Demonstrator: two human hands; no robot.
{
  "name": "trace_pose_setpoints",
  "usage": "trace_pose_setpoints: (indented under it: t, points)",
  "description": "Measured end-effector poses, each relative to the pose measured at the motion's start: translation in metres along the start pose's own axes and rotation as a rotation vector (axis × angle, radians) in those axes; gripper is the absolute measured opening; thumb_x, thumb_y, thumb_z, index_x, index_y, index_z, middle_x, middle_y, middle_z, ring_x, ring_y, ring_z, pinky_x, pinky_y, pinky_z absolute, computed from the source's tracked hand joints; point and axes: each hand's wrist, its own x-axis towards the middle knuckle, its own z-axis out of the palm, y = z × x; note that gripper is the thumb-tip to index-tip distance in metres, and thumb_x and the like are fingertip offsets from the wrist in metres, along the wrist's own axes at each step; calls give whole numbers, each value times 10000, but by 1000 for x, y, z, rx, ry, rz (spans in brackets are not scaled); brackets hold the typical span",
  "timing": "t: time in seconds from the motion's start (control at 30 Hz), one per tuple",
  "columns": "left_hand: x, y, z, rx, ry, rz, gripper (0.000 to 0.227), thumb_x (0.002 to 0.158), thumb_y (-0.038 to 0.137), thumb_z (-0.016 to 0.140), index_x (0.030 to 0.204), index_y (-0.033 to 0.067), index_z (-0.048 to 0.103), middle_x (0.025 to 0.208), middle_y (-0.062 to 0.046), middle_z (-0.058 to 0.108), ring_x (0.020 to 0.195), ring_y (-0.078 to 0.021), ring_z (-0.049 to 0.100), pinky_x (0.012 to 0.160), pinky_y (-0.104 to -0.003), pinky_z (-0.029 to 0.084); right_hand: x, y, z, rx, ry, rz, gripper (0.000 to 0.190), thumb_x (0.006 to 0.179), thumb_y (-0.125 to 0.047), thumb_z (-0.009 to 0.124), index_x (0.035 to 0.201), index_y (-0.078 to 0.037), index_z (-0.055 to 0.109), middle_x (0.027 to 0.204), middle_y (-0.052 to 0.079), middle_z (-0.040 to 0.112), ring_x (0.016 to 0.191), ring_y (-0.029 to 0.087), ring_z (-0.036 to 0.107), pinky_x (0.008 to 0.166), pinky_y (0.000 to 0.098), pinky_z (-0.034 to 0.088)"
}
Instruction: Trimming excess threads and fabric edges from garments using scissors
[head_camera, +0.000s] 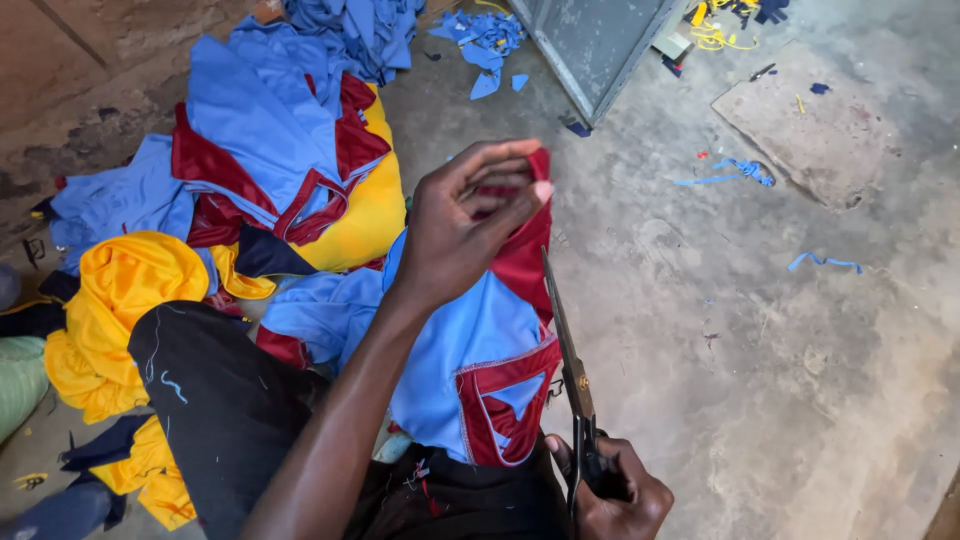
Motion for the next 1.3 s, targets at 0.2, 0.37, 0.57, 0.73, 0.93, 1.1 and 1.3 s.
trace_pose_setpoints:
  t: [0.2,0.37,0.57,0.73,0.93,1.1,1.3]
  points:
    - [-49,-47,-1,-233,120,-213,387,890,-61,717,1263,41,698,1246,-65,733,880,-136,737,813,-262,617,-8,24,-4,-20,-1,128,266,635,-22,932,698,32,680,590,14,347,558,87,380,529,210,542]
    - [-66,-42,10,-293,236,-375,297,873,156,805,1156,74,774,1121,-102,804,1075,-217,781,885,-313,676,-9,18,-6,-57,-91,76,214,660,-37,906,732,30,715,558,-8,385,549,61,424,533,222,543]
    - [-67,-57,16,-255,352,-267,98,895,38,793,979,86,774,958,-51,805,940,-132,777,879,-265,629,-9,18,-5,-66,-67,91,231,693,-118,910,718,14,723,566,-9,372,558,66,365,497,259,354]
    - [-72,-53,15,-286,379,-287,141,883,55,808,1021,74,790,1001,-79,815,988,-169,789,915,-291,651,-10,30,-9,-90,-54,128,323,656,-118,936,733,-21,637,533,8,397,527,95,378,521,261,480]
    - [-73,-52,19,-307,356,-324,189,858,27,823,1042,57,788,1011,-89,817,968,-167,791,858,-280,660,-15,37,-11,-282,-120,52,420,618,-247,977,755,-55,629,521,1,373,495,111,338,467,268,410]
    - [-77,-48,22,-301,352,-313,163,878,66,817,1039,63,792,1011,-85,817,970,-160,791,840,-275,666,-14,38,-1,-313,-86,-20,456,613,-320,975,787,-68,636,499,-5,423,476,106,347,453,280,399]
    - [-81,-48,24,-321,334,-367,164,898,83,795,1058,51,793,1014,-90,819,970,-146,779,843,-263,654,-8,43,-1,-283,-60,-65,440,625,-306,963,755,-76,611,498,-10,431,477,105,339,456,280,367]
